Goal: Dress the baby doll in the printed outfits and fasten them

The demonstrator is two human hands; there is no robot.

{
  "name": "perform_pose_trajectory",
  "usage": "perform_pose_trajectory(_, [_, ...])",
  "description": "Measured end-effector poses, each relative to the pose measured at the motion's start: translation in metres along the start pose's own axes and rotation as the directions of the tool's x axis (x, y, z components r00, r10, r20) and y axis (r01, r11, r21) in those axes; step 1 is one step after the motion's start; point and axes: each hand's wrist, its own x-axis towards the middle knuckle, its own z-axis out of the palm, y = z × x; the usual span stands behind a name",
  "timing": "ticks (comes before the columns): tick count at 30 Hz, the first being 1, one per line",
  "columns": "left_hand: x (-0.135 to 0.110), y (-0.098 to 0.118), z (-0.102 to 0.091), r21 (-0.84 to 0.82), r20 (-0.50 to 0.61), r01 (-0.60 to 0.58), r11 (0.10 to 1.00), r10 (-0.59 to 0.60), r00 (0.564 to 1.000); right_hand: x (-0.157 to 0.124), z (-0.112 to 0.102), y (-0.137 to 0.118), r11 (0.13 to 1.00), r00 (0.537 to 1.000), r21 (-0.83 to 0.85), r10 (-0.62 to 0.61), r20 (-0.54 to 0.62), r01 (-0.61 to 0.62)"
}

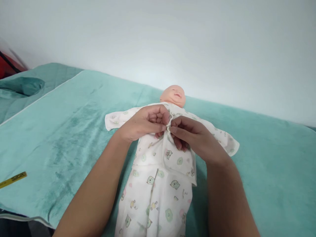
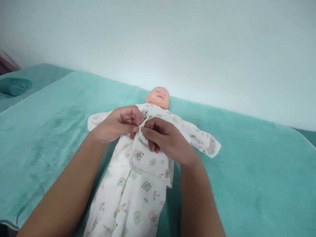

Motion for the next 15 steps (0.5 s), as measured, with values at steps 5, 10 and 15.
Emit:
perform_pose_trajectory(5, [-0.0002,-0.0005,-0.0006,-0.009,0.019,0.000,1.000,0.001,1.000,0.0003,-0.0019,0.0024,1.000,1.000,0.005,-0.016,0.018,0.016])
perform_pose_trajectory(10, [-0.0015,-0.0010,-0.0018,-0.009,0.023,-0.002,1.000,0.003,1.000,0.0016,-0.0029,0.0049,1.000,0.999,-0.001,-0.029,0.028,0.029])
perform_pose_trajectory(15, [-0.0027,0.0002,-0.0026,-0.008,0.030,-0.008,1.000,0.009,1.000,0.0023,-0.0030,0.0043,1.000,0.999,-0.012,-0.020,0.027,0.020])
